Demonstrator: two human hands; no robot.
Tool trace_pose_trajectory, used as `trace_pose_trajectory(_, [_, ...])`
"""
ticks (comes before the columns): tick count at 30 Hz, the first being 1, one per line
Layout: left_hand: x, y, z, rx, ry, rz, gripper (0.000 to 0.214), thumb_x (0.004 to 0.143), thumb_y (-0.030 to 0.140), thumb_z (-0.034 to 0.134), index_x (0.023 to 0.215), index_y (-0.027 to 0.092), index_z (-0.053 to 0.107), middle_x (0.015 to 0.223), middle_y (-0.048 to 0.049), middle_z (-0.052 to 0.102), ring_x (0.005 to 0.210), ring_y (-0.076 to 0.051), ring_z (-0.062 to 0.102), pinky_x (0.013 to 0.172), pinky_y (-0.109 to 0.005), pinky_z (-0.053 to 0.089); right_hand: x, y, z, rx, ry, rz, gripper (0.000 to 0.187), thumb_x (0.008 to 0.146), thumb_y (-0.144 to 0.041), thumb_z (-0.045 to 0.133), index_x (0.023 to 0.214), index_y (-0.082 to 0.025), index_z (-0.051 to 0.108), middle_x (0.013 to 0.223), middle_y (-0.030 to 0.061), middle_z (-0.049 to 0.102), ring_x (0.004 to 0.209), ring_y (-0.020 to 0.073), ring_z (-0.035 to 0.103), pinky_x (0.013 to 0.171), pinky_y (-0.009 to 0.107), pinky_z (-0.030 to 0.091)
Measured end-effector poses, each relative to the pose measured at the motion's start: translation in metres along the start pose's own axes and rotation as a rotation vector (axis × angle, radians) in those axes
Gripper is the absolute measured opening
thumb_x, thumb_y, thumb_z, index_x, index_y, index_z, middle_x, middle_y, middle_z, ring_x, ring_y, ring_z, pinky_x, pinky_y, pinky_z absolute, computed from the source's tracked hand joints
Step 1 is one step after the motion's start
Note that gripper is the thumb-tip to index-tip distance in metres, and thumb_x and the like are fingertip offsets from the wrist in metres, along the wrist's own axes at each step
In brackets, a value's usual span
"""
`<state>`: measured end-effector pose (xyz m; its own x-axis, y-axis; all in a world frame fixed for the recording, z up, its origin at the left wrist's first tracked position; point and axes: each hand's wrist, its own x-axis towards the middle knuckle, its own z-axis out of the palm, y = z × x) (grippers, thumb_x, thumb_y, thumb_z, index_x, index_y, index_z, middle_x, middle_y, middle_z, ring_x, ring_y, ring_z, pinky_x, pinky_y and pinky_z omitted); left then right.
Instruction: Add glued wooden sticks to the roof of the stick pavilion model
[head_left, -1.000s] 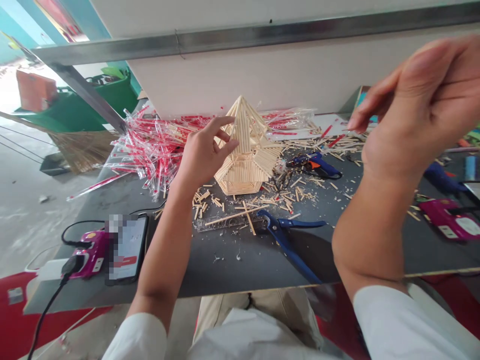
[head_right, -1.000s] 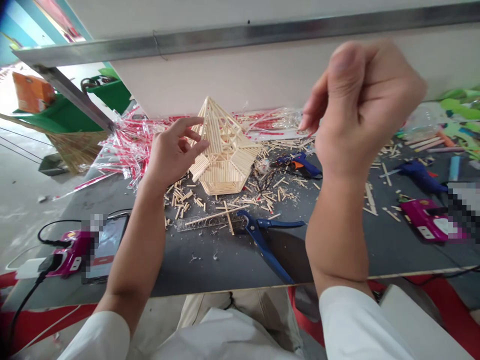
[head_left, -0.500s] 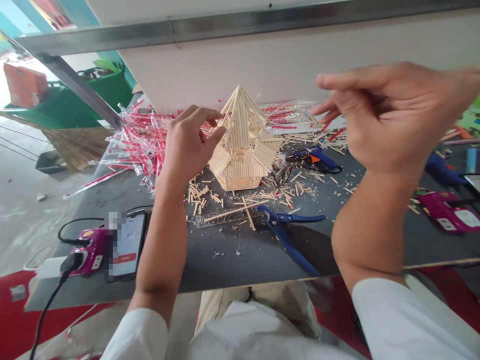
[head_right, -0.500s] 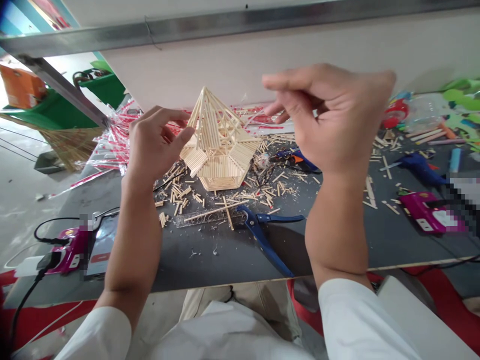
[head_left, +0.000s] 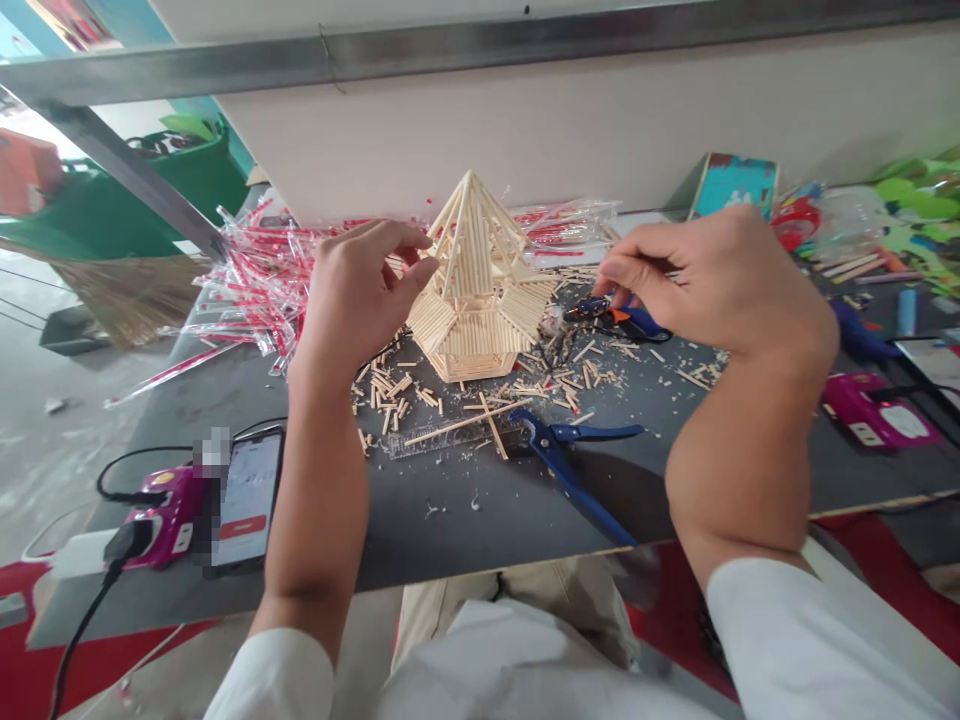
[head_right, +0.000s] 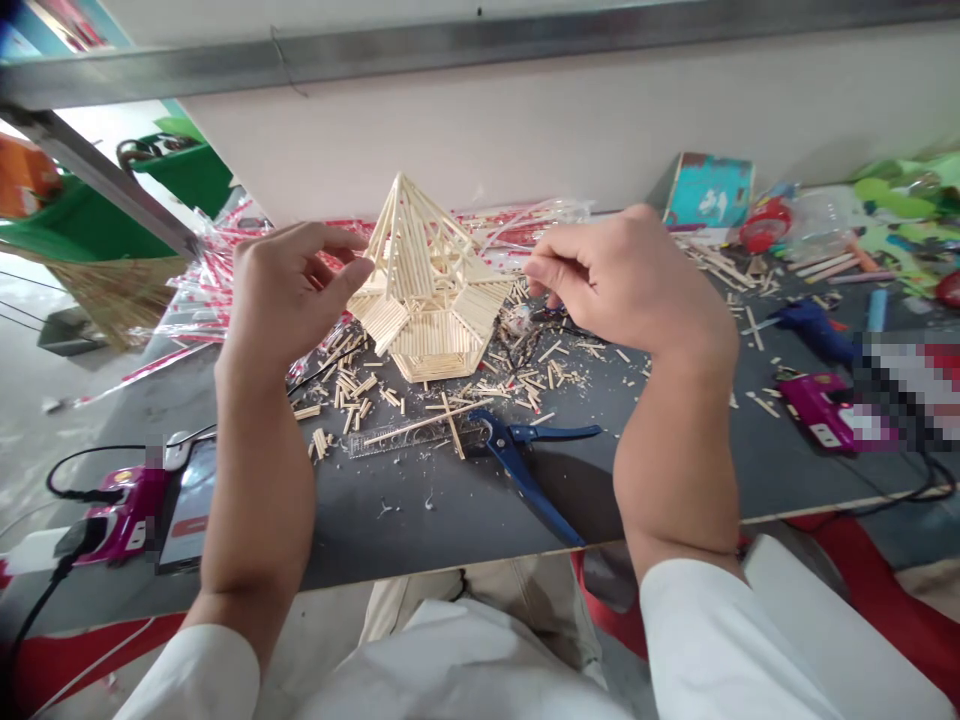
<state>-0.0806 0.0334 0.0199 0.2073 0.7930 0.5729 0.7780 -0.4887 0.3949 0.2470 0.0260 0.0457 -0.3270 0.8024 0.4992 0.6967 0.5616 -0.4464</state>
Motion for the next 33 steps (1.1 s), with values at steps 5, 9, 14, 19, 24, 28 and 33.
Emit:
trace_pose_trajectory(5, [0.001, -0.001, -0.004, 0.0, 0.018, 0.013, 0.021, 0.093, 0.034, 0.066, 0.11, 0.029, 0.076, 0.096, -0.0001, 0.078, 0.064, -0.013, 0.064, 0.073, -0.034, 0.055, -0.023, 0.053, 0.014, -0.255, -0.474, 0.132, 0.03, 0.084, -0.025, 0.074, 0.114, -0.028, 0.078, 0.079, -0.0001, 0.076, 0.062, 0.0171, 0.066, 0.06, 0.032, 0.048])
trace_pose_trajectory(9, [0.001, 0.001, -0.007, -0.004, 0.046, 0.03, 0.019, 0.091, 0.03, 0.069, 0.108, 0.025, 0.077, 0.096, 0.0008, 0.078, 0.063, -0.011, 0.063, 0.07, -0.033, 0.053, -0.047, 0.092, 0.044, -0.422, -0.667, 0.095, 0.027, 0.097, -0.025, 0.056, 0.113, -0.022, 0.077, 0.111, 0.0079, 0.077, 0.097, 0.0241, 0.071, 0.082, 0.035, 0.051])
trace_pose_trajectory(14, [0.0, 0.003, -0.007, 0.002, 0.045, 0.035, 0.02, 0.09, 0.03, 0.069, 0.107, 0.025, 0.077, 0.093, 0.0001, 0.077, 0.065, -0.012, 0.064, 0.07, -0.033, 0.052, -0.068, 0.105, 0.077, -0.513, -0.636, 0.121, 0.033, 0.101, -0.029, 0.048, 0.117, -0.019, 0.076, 0.121, 0.0161, 0.068, 0.099, 0.029, 0.07, 0.068, 0.034, 0.045])
trace_pose_trajectory(19, [-0.001, 0.003, -0.005, 0.007, 0.045, 0.042, 0.021, 0.09, 0.034, 0.067, 0.106, 0.026, 0.077, 0.092, -0.0023, 0.078, 0.067, -0.016, 0.067, 0.074, -0.036, 0.053, -0.07, 0.105, 0.074, -0.492, -0.618, 0.099, 0.027, 0.101, -0.033, 0.049, 0.1, -0.02, 0.073, 0.115, 0.0152, 0.068, 0.088, 0.0252, 0.069, 0.062, 0.033, 0.042])
trace_pose_trajectory(24, [0.0, 0.011, -0.004, -0.021, 0.019, 0.044, 0.019, 0.089, 0.031, 0.068, 0.104, 0.026, 0.078, 0.089, -0.0012, 0.078, 0.065, -0.014, 0.065, 0.075, -0.033, 0.055, -0.055, 0.076, 0.045, -0.363, -0.544, 0.118, 0.021, 0.101, -0.036, 0.053, 0.099, -0.022, 0.068, 0.094, 0.0061, 0.074, 0.08, 0.0206, 0.068, 0.072, 0.035, 0.05])
trace_pose_trajectory(28, [-0.001, 0.032, 0.002, -0.18, -0.046, 0.014, 0.016, 0.091, 0.031, 0.069, 0.1, 0.022, 0.079, 0.082, -0.0008, 0.079, 0.058, -0.012, 0.064, 0.069, -0.03, 0.055, -0.036, 0.014, 0.04, 0.072, -0.165, 0.153, 0.02, 0.095, -0.04, 0.065, 0.107, -0.024, 0.067, 0.097, 0.0031, 0.075, 0.082, 0.0178, 0.07, 0.076, 0.034, 0.056])
trace_pose_trajectory(33, [-0.003, 0.052, 0.015, -0.421, -0.148, -0.022, 0.022, 0.095, 0.037, 0.066, 0.095, 0.02, 0.08, 0.078, -0.0015, 0.077, 0.058, -0.01, 0.064, 0.054, -0.023, 0.049, -0.003, -0.052, 0.056, 0.376, 0.0, 0.018, 0.028, 0.092, -0.046, 0.072, 0.1, -0.02, 0.067, 0.089, 0.0028, 0.074, 0.08, 0.0166, 0.07, 0.074, 0.033, 0.057])
